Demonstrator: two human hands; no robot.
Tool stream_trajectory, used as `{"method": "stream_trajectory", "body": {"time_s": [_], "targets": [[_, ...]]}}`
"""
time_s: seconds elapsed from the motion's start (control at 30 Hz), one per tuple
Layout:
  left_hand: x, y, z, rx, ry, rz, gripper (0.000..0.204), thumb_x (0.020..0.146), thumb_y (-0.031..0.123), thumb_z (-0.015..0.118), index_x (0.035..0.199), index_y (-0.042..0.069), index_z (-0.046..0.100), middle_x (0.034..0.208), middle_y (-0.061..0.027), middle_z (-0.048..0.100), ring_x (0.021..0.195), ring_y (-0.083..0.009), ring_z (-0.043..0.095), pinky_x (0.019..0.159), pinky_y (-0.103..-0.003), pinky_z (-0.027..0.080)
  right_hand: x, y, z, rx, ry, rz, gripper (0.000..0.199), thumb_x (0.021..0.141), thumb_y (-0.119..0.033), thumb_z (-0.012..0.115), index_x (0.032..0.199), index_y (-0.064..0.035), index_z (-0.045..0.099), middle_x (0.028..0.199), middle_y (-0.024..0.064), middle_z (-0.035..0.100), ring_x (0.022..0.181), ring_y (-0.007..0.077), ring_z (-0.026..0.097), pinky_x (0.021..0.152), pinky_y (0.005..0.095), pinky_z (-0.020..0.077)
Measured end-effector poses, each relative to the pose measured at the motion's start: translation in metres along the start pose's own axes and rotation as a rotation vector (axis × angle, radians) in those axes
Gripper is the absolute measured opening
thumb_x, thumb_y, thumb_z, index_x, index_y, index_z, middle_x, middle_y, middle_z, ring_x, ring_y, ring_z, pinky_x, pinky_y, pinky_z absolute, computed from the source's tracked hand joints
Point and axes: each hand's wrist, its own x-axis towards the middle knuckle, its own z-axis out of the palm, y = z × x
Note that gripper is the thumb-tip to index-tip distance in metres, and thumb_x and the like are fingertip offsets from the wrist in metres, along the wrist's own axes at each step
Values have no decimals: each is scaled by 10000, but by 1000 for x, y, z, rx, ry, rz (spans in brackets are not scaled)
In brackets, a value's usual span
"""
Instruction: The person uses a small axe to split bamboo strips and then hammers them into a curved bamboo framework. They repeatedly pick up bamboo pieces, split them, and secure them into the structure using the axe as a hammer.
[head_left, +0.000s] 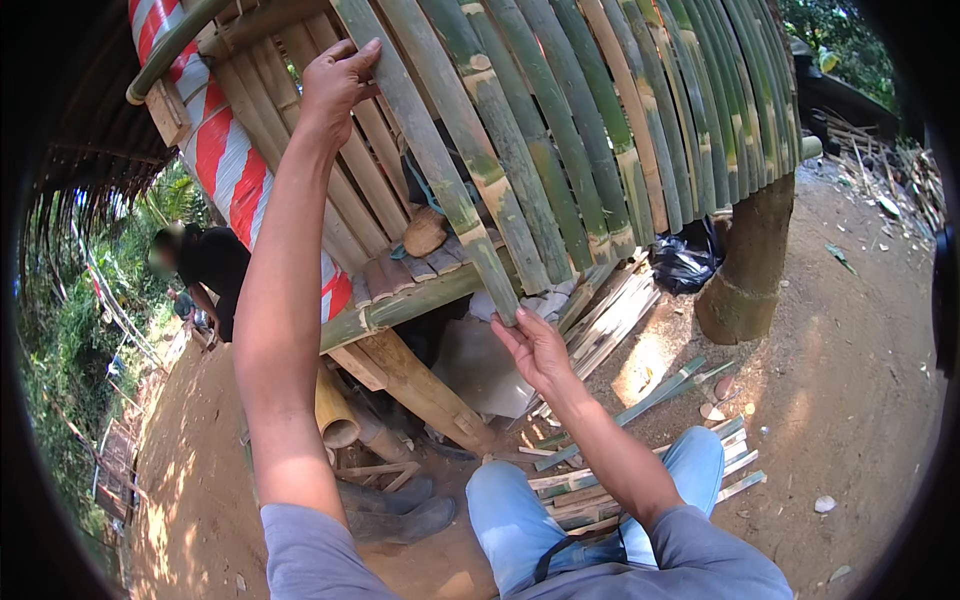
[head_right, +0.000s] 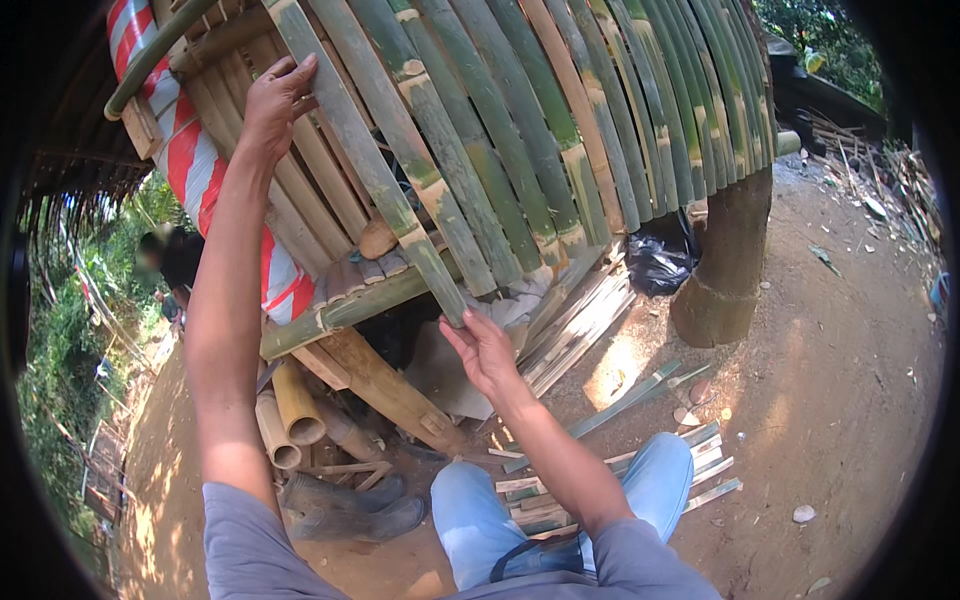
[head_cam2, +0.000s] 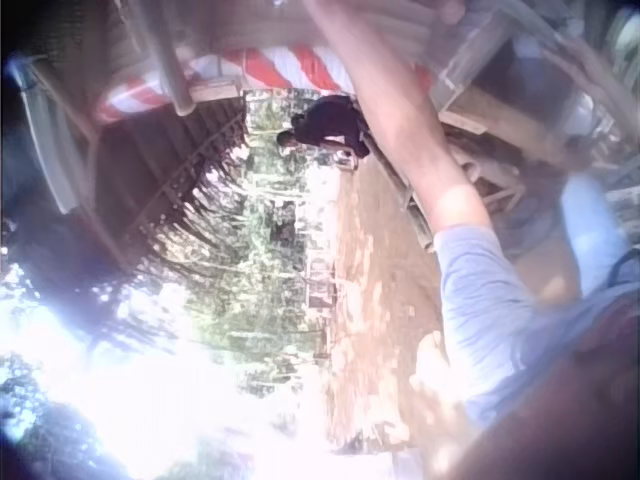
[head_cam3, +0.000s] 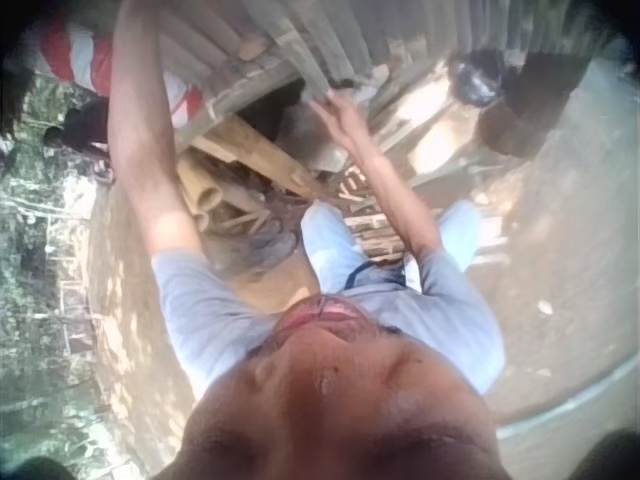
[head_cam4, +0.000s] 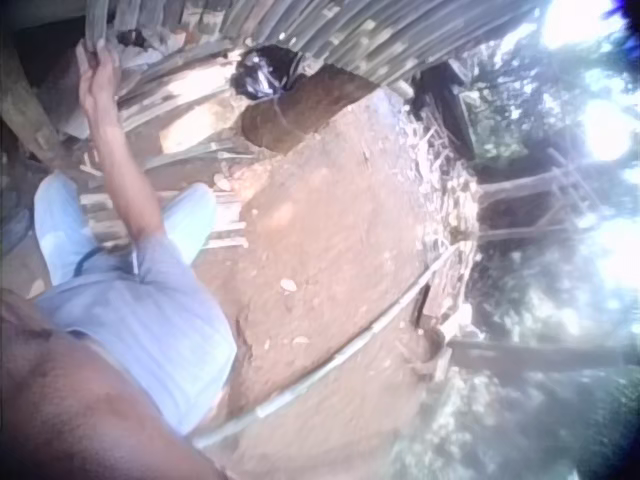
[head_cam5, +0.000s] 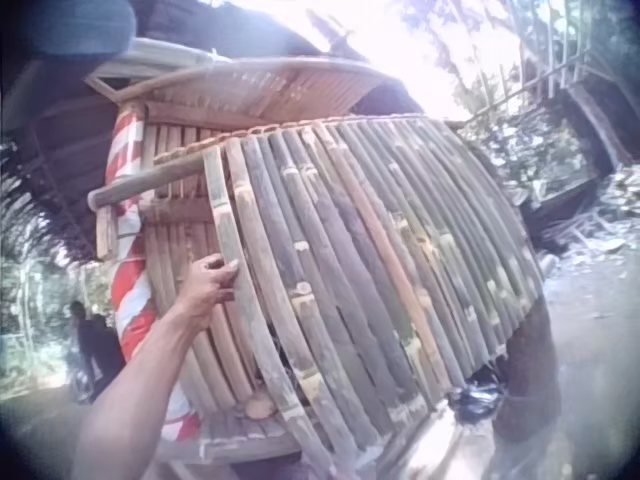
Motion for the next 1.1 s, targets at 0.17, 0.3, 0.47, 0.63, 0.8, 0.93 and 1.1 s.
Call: {"method": "stream_trajectory", "body": {"time_s": [0.17, 0.3, 0.47, 0.63, 0.8, 0.93, 1.1], "targets": [[4, -12, -4, -14, 2, -31, 223, 916, 271, 684, 1033, 85, 642, 911, 17, 652, 816, -90, 608, 718, -271, 481, 0, 4, -1, 32, 8, -42, 275, 959, -83, 576, 1173, 83, 527, 1163, 174, 594, 1080, 289, 617, 997, 383, 521], [5, -12, -4, -22, -9, -42, 194, 933, 276, 662, 1019, 103, 636, 897, 22, 648, 802, -90, 604, 724, -276, 479, 2, -1, 2, 41, 40, -68, 303, 955, -81, 582, 1200, 85, 520, 1174, 173, 590, 1083, 295, 614, 1013, 393, 508], [17, -11, -12, -32, -10, -44, 189, 941, 275, 650, 1021, 105, 625, 884, 19, 641, 784, -95, 598, 715, -278, 474, 5, -2, 5, 53, 1, -78, 292, 952, -69, 577, 1190, 90, 522, 1175, 183, 598, 1077, 294, 619, 1000, 386, 521], [15, -6, -9, -46, -12, -56, 203, 934, 287, 655, 1016, 103, 622, 867, 21, 634, 770, -100, 603, 702, -289, 477, 5, -4, 8, 39, -22, -72, 275, 957, -63, 563, 1181, 92, 528, 1160, 192, 612, 1098, 300, 617, 1008, 385, 517], [21, -9, -8, -39, 32, -67, 170, 936, 232, 644, 1008, 78, 647, 862, 3, 639, 744, -105, 598, 687, -305, 521, 5, -5, 11, 32, -43, -71, 280, 971, -55, 529, 1211, 88, 519, 1173, 188, 609, 1106, 305, 613, 1009, 389, 515], [22, -4, -4, -41, -9, -52, 199, 944, 278, 639, 1039, 102, 635, 907, 15, 659, 804, -102, 634, 745, -307, 508, 8, -5, 9, 36, -65, -72, 275, 973, -57, 525, 1213, 78, 520, 1190, 183, 603, 1104, 304, 613, 1004, 389, 518], [24, 2, 1, -62, -13, -37, 204, 951, 260, 629, 1056, 85, 634, 919, 10, 662, 811, -107, 641, 740, -305, 521, 10, -7, 11, 34, -75, -73, 262, 974, -62, 522, 1199, 73, 527, 1191, 182, 604, 1107, 305, 612, 1000, 392, 518]]}}
